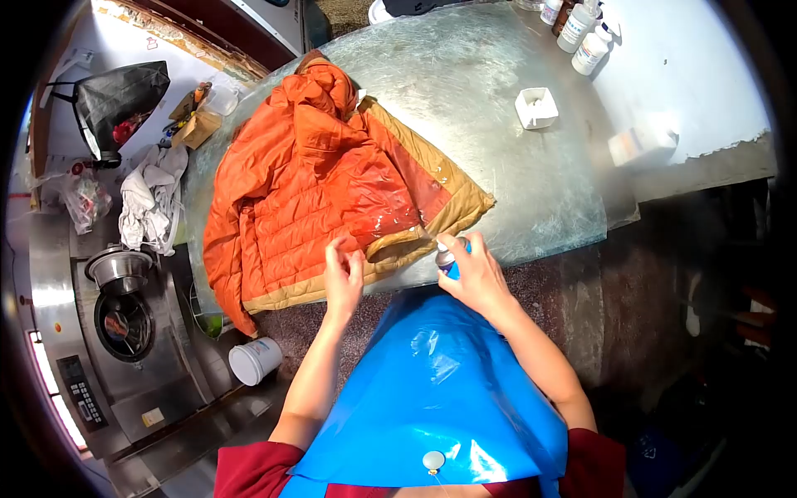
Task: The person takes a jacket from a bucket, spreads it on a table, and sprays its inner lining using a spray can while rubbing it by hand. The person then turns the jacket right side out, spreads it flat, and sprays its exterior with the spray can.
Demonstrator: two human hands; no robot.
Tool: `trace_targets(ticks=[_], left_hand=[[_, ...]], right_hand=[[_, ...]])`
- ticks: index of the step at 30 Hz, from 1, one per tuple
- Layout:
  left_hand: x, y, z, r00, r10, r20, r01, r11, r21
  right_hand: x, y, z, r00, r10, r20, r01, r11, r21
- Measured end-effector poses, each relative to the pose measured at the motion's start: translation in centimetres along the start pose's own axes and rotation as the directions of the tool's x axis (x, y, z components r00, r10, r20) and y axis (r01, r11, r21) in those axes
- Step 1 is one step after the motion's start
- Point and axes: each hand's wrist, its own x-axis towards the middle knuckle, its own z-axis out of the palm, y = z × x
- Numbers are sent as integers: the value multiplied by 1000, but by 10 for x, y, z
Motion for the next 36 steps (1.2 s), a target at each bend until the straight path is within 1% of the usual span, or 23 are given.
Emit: trace_targets(ticks=[3, 5, 6, 7, 9, 11, 14, 15, 17, 19, 21, 23, 25, 26, 27, 28, 29, 30, 31, 32, 33, 35, 36], left_hand=[[-5, -27, -12, 996, -48, -72, 42, 995, -89], [-5, -31, -24, 999, 30, 13, -32, 960, 277], [-4, -32, -20, 975, 223, 4, -210, 914, 348], [3, -39, -18, 959, 266, 95, -279, 842, 461], [18, -14, -8, 972, 143, 184, -217, 842, 493], [45, -33, 11, 936, 83, 343, -287, 744, 604], [70, 31, 20, 949, 142, 281, -214, 946, 242], [75, 61, 17, 914, 9, 406, 0, 1000, -22], [61, 107, 3, 905, 295, 307, -240, 949, -206], [41, 97, -5, 863, 456, 218, -439, 890, -124], [26, 56, -38, 875, 438, 206, -431, 899, -78], [26, -29, -80, 876, 483, 9, -483, 875, 34], [25, -126, -151, 936, 300, -182, -249, 934, 256], [16, -163, -187, 908, 182, -377, -72, 955, 288], [6, -225, -219, 852, 250, -460, -8, 885, 466], [-7, -246, -255, 867, -92, -490, 296, 886, 357], [-16, -263, -287, 879, -167, -446, 402, 763, 506], [-27, -342, -302, 911, 84, -403, 231, 705, 670], [-35, -318, -324, 874, -254, -414, 443, 765, 468], [-41, -340, -347, 908, -234, -348, 395, 756, 522], [-41, -345, -362, 861, -320, -395, 487, 742, 461], [-28, -348, -397, 865, -173, -470, 442, 706, 554], [-17, -344, -413, 832, 0, -555, 367, 750, 550]], right_hand=[[4, -2, 3, 999, -42, -6, 42, 999, 1], [6, -1, 2, 999, 44, -29, -43, 998, 42], [4, 1, 1, 996, 82, -40, -79, 995, 59], [3, 5, 0, 993, 94, -73, -88, 992, 91], [-4, 10, -2, 987, 100, -125, -86, 990, 112], [-12, 9, -7, 975, 104, -195, -84, 991, 106], [-28, 4, -10, 947, 187, -263, -185, 982, 32], [-32, -5, -11, 935, 182, -305, -192, 981, -4], [-39, -14, -5, 929, 136, -345, -167, 984, -63], [-45, -20, 8, 930, 137, -340, -163, 985, -48], [-50, -36, 26, 936, 140, -323, -166, 985, -55], [-51, -52, 50, 935, 149, -320, -178, 982, -62], [-54, -69, 78, 940, 173, -295, -202, 977, -72], [-54, -83, 92, 938, 171, -302, -202, 977, -75], [-52, -99, 106, 941, 146, -305, -179, 980, -86], [-51, -114, 117, 943, 118, -310, -157, 982, -104], [-49, -125, 130, 943, 60, -326, -106, 986, -125], [-47, -137, 142, 944, 67, -324, -106, 989, -106], [-48, -148, 152, 944, 81, -320, -114, 990, -87], [-48, -156, 160, 943, 69, -326, -107, 989, -100], [-50, -163, 168, 942, 58, -331, -100, 989, -111], [-57, -172, 180, 937, 83, -338, -124, 987, -101], [-62, -175, 183, 931, 90, -352, -137, 984, -111]])
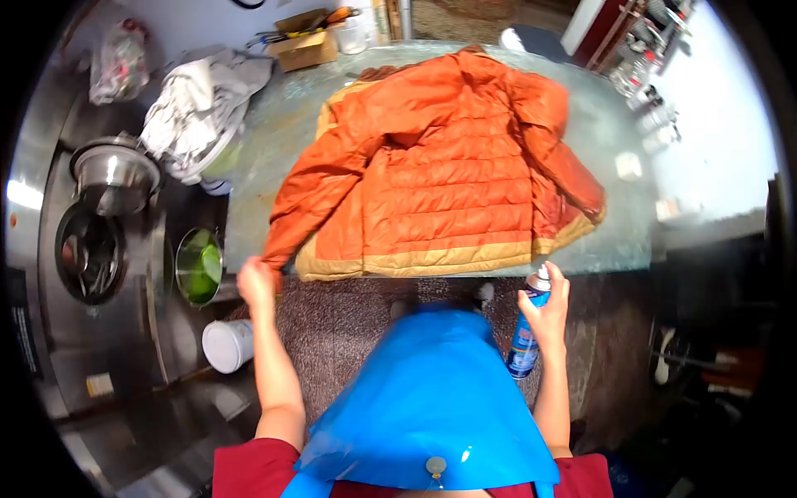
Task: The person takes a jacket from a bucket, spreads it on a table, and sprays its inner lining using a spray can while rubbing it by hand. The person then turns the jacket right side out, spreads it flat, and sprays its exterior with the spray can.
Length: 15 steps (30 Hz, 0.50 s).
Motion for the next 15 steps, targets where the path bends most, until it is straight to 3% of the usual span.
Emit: trace_targets(ticks=[1, 2, 3, 4, 6, 7, 8, 9, 10, 11, 12, 15], left_hand=[[22, 23, -22, 999, -26, -38, 25, 999, -39], [42, 54, -49, 998, -49, 27, 53, 986, -160], [64, 62, -40, 910, 266, -317, -298, 953, -56], [72, 97, -47, 907, 264, -329, -353, 902, -250], [73, 166, -50, 752, 532, -389, -629, 755, -183], [61, 200, -44, 746, 598, -293, -665, 695, -272], [49, 233, -35, 523, 765, -376, -850, 500, -165], [32, 257, -19, 418, 896, -147, -908, 404, -114], [8, 285, -5, 195, 910, -365, -917, 38, -396], [-13, 296, 15, -25, 992, -122, -861, -84, -502], [-34, 292, 42, -110, 990, -93, -872, -141, -469], [-47, 301, 68, 43, 999, 14, -787, 43, -615]], right_hand=[[-6, -2, 1, 1000, 13, -19, -13, 1000, -14], [-12, -2, 1, 999, 44, -26, -44, 999, -11], [-18, 0, 1, 998, 45, -45, -46, 999, -15], [-23, 1, -1, 996, 69, -53, -70, 997, -20], [-30, 1, -5, 992, 104, -75, -106, 994, -25], [-32, 2, -8, 989, 118, -93, -121, 992, -30], [-34, 3, -10, 986, 134, -102, -136, 991, -16], [-35, 4, -11, 982, 151, -109, -152, 988, 1], [-36, 6, -12, 978, 167, -123, -168, 986, 3], [-35, 10, -13, 981, 164, -104, -165, 986, -2], [-33, 14, -13, 983, 161, -86, -162, 987, -6], [-24, 29, -8, 991, 126, -40, -125, 992, 26]])
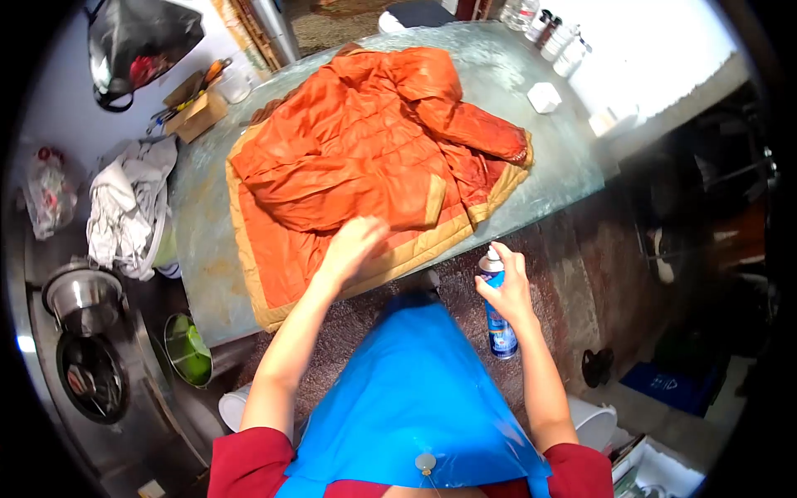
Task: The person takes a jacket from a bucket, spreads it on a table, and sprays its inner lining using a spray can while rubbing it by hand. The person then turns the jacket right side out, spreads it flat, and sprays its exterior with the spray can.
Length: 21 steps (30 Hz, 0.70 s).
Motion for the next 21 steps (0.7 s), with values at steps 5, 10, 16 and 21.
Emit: trace_targets(ticks=[5, 10, 16, 21], left_hand=[[49, -8, -6, 985, -170, 6, 153, 904, 399], [48, -58, 7, 799, -545, 255, 557, 830, 30], [40, -29, -21, 842, -533, 83, 540, 832, -130], [-4, -13, -44, 641, -669, -376, 585, 743, -324]], right_hand=[[34, 14, 18, 997, -2, 84, -1, 999, 34], [70, 3, 32, 975, -199, 97, 206, 977, -64], [90, -21, 28, 910, -372, 185, 400, 903, -154], [112, -35, 20, 879, -391, 272, 445, 878, -175]])
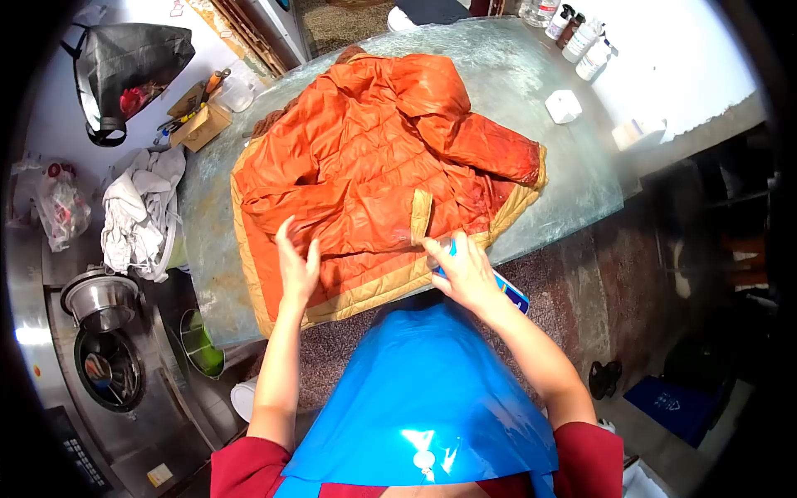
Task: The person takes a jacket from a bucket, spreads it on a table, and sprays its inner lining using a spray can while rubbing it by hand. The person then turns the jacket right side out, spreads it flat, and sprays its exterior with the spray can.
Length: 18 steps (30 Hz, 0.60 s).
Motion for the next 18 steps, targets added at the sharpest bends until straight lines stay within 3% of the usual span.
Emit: trace_targets(ticks=[4, 11, 13, 15, 16, 18], left_hand=[[-22, -4, -24, 977, -169, -132, 161, 984, -72], [-46, -13, -29, 954, -252, -164, 242, 967, -80], [-51, -12, -21, 952, -268, -146, 255, 962, -102], [-51, -13, -6, 976, -190, -107, 173, 974, -144], [-48, -9, 0, 991, -113, -74, 109, 992, -63], [-39, 10, 13, 997, -77, 15, 78, 993, -91]], right_hand=[[27, 12, -3, 995, 72, -64, -72, 997, 0], [35, 11, -2, 987, 65, -145, -60, 998, 33], [31, 9, -2, 992, 94, -81, -91, 995, 39], [17, 7, 3, 986, 79, 150, -82, 996, 15], [7, 5, 5, 984, 41, 171, -43, 999, 6], [-9, 2, 5, 980, -4, 199, -1, 1000, 24]])
